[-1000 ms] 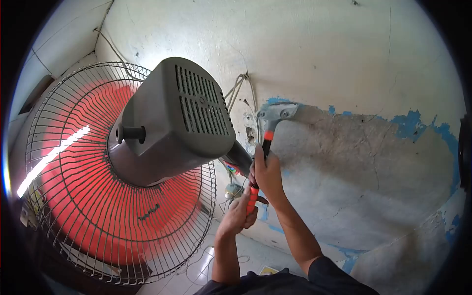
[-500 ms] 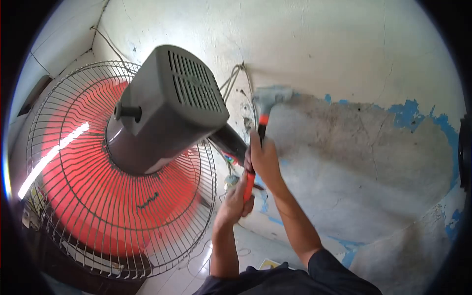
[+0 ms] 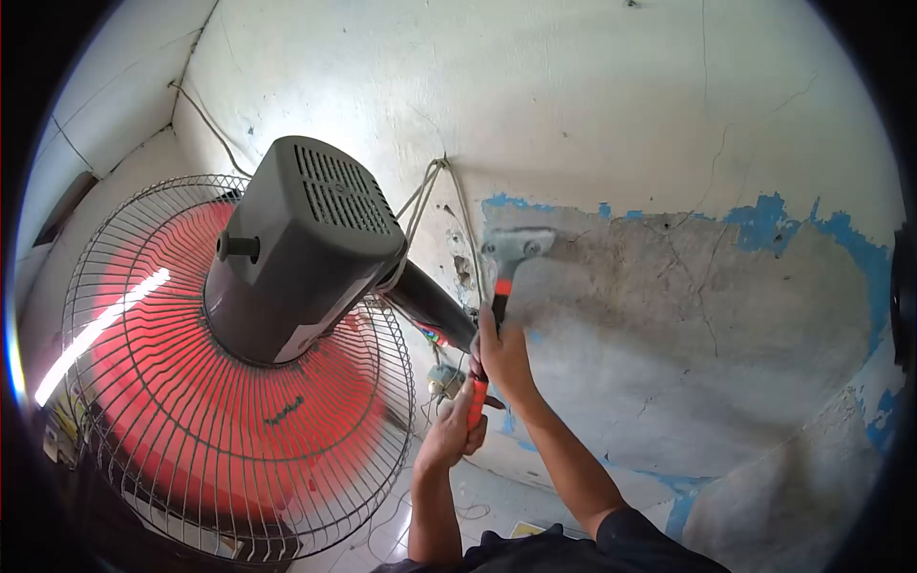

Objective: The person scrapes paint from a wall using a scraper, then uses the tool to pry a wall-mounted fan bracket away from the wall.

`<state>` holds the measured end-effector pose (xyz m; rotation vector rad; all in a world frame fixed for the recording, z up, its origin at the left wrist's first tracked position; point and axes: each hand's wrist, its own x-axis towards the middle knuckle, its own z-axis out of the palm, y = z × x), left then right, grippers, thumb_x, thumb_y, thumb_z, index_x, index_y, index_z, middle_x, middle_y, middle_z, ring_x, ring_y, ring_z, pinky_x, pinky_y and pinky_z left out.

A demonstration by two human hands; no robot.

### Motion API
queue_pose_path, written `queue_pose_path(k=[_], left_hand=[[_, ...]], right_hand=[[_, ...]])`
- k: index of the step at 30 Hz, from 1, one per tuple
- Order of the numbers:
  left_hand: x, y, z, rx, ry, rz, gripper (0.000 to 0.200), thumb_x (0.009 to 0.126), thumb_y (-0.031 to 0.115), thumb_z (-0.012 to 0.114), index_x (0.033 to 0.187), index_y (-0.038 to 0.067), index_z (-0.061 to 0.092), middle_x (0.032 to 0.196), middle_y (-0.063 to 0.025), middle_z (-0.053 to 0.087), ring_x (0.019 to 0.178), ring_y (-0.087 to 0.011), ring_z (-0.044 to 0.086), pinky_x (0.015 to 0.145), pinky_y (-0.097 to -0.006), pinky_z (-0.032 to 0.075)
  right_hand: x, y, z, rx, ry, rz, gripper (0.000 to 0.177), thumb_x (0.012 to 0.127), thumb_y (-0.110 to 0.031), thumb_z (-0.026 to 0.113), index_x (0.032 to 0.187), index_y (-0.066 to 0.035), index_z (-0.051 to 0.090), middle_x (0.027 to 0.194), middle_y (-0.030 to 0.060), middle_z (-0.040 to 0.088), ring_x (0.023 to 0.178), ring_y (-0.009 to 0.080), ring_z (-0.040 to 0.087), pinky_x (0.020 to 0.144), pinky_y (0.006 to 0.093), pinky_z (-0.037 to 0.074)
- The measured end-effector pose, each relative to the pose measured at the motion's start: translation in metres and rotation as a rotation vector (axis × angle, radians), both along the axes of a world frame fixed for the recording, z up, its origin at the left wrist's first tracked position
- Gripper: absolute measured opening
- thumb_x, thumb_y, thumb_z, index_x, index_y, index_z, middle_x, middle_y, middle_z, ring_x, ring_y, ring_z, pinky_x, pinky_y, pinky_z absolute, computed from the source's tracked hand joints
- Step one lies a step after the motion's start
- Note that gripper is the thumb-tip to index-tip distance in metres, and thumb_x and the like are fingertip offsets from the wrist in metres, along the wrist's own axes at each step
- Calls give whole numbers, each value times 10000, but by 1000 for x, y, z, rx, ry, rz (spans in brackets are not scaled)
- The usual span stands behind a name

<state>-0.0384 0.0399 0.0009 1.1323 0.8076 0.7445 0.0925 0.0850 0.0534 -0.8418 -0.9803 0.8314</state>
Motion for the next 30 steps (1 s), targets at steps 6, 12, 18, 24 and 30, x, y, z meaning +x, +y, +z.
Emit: queue_pose_path(k=[6,12,18,24,30], left_hand=[[13,1,-3,91,-37,-42,635,1024,571,301,967,1,575,477,25,327,374,-86,286,379,-258,221],[27,-1,16,132,-14,-68,609,1037,533,305,979,-4,584,492,27,355,396,-77,298,399,-243,236],[18,-12,-19,-12,-45,-126,589,1043,520,284,981,11,574,498,32,338,388,-77,294,383,-248,225],[12,-15,-9,-39,-29,-119,583,1046,507,288,969,4,571,499,36,320,385,-73,269,378,-242,207],[17,-4,6,21,-62,-103,593,1037,527,310,953,4,577,495,34,323,371,-77,266,370,-243,221]], right_hand=[[16,-18,13,-20,-10,62,458,1016,-347,474,656,-71,415,487,5,412,368,126,441,373,298,349],[24,-33,32,-74,96,44,476,1019,-362,472,640,-83,400,495,-1,394,381,116,429,382,294,355],[17,-34,-10,-103,68,-11,506,1017,-379,471,621,-73,395,485,1,405,377,116,437,380,290,360],[12,-35,-7,-106,85,-2,490,1021,-369,463,637,-72,397,475,6,403,368,112,431,379,292,364],[17,-27,13,-46,55,16,491,1022,-404,461,677,-59,409,488,14,407,360,118,426,375,282,364]])
